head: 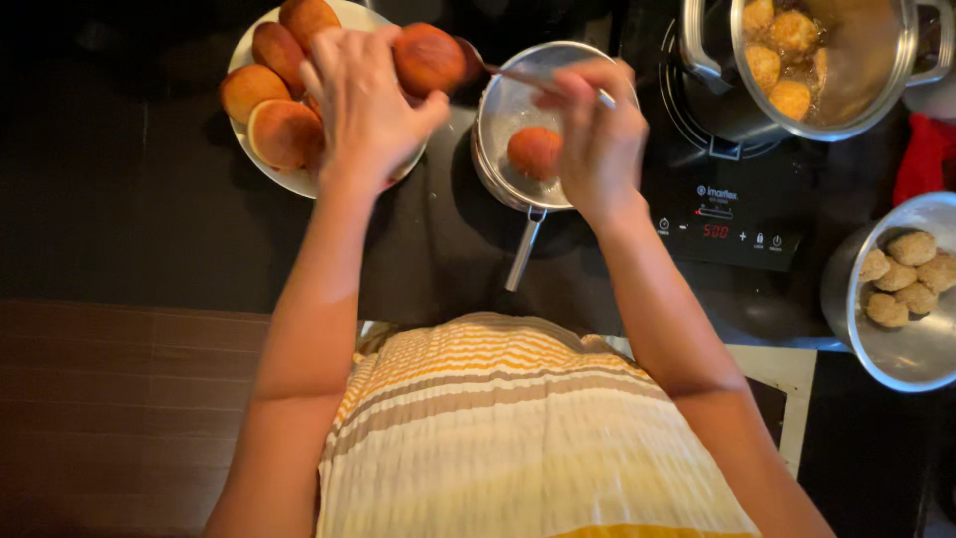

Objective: The person fries round food items in a pot of hot oil on an induction cooktop. They use a slotted spoon to turn the items and remove them from the oil, placing them into a strainer to drain.

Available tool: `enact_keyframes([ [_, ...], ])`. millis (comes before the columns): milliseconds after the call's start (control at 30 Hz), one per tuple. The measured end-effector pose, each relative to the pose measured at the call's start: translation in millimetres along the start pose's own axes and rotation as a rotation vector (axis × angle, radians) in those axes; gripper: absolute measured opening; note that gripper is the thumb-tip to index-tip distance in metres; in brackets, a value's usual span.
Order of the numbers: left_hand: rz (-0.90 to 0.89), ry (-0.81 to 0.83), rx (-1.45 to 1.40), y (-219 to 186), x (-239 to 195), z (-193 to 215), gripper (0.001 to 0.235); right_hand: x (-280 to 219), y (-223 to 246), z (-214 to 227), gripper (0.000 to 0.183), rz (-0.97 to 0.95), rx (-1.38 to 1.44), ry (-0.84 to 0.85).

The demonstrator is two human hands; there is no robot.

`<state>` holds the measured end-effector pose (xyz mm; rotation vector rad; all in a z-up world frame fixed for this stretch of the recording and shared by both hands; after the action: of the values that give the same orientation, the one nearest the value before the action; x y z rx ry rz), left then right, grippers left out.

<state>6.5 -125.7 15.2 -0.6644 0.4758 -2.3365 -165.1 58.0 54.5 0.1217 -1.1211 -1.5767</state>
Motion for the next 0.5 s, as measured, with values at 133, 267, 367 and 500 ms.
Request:
enact_keyframes([
  [133,0.069,-0.011,0.098,42,27,-13,0.062,49,-13,-53,0.015,0.045,-0.024,0.041],
  [267,0.145,0.072,0.175,76,40,-33,0.053,68,-16,-85,0.015,0.153,-0.040,0.092],
  [367,0.118,0.031,0.236,84,42,-40,0.057,73,-14,-97,0.014,0.203,-0.128,0.136],
  [500,0.111,-0.005,0.265,89,41,-41,0.060,71,-8,-91,0.015,0.304,-0.219,0.134],
])
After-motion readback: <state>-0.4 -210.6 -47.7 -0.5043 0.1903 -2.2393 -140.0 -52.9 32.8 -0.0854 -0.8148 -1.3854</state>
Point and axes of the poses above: each hand's wrist, its own x-axis towards the middle knuckle, its own z-axis out of the back of the hand, y = z × x, the point moved 4 cm from there along x, towards the middle knuckle, and after that the axes turned 6 degrees about y, right-handed, at the moved point
